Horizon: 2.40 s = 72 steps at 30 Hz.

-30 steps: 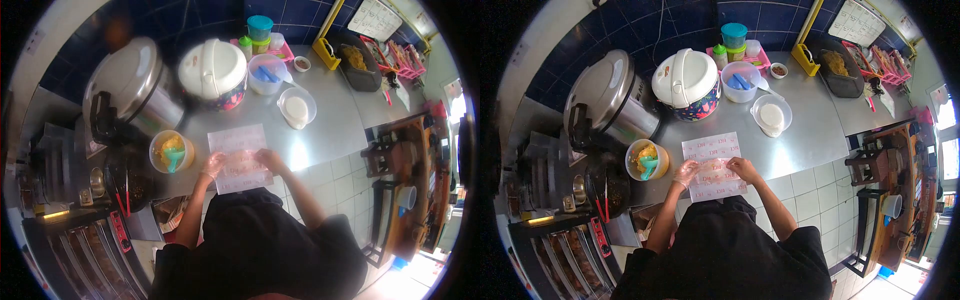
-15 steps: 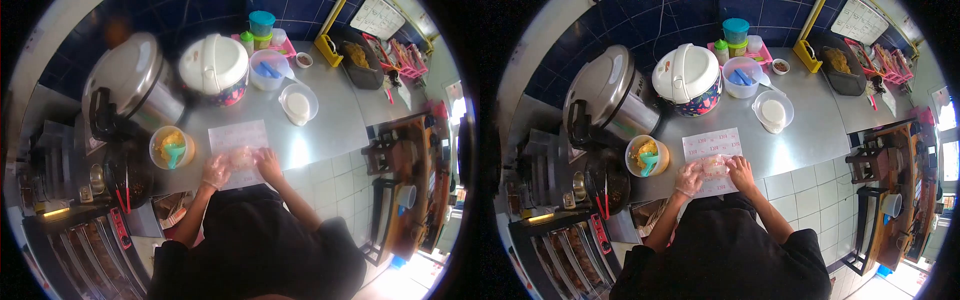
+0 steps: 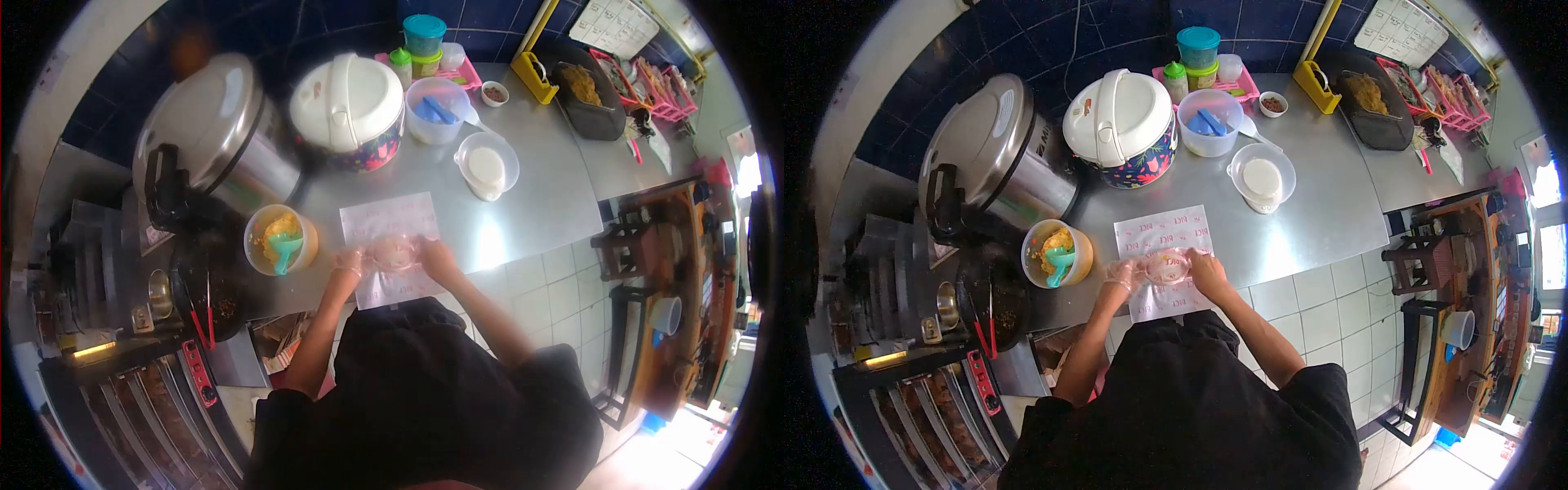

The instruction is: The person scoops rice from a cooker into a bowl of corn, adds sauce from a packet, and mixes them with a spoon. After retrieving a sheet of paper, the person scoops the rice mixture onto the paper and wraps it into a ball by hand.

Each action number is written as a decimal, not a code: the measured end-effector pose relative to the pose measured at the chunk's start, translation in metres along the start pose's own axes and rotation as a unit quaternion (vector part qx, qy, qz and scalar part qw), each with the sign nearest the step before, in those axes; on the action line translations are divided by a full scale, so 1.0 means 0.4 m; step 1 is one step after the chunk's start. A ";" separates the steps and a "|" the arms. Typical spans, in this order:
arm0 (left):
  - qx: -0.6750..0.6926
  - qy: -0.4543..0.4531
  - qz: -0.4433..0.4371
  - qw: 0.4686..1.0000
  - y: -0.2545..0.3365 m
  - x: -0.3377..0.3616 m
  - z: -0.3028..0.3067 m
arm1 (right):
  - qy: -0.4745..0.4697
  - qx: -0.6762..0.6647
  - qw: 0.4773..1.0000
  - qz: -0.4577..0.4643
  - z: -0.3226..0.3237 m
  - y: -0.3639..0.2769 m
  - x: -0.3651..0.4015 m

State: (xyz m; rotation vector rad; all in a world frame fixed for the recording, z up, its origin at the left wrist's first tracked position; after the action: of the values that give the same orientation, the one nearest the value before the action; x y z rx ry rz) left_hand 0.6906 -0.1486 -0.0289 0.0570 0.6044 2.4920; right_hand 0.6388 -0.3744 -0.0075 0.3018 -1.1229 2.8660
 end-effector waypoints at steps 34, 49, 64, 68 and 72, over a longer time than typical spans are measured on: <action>-0.047 -0.058 0.051 0.996 0.080 0.000 -0.006 | 0.148 0.174 0.969 0.094 0.005 -0.089 0.105; 0.507 -0.209 0.152 0.823 0.115 -0.020 0.009 | 0.081 -0.206 0.975 0.018 0.088 -0.014 0.126; 0.517 -0.012 0.201 0.832 0.332 -0.089 -0.018 | 0.051 -0.652 0.743 -0.141 0.151 0.028 0.096; 0.522 -0.014 0.168 0.836 0.297 -0.092 -0.138 | 0.066 -0.662 0.726 -0.172 0.160 0.034 0.124; 0.624 -0.024 0.172 0.762 0.363 -0.101 -0.122 | 0.098 -0.671 0.712 -0.184 0.137 0.072 0.116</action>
State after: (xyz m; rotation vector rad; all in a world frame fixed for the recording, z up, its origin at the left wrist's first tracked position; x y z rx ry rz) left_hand 0.6406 -0.2972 -0.0062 0.7764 2.2641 1.8819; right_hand 0.5991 -0.4339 0.0219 0.0767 -2.2942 1.1249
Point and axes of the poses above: each hand's wrist, its own x-axis away from the middle knuckle, its own z-axis out of the back of the hand, y = z × x, the point moved 8 cm from there along -x, towards the middle knuckle
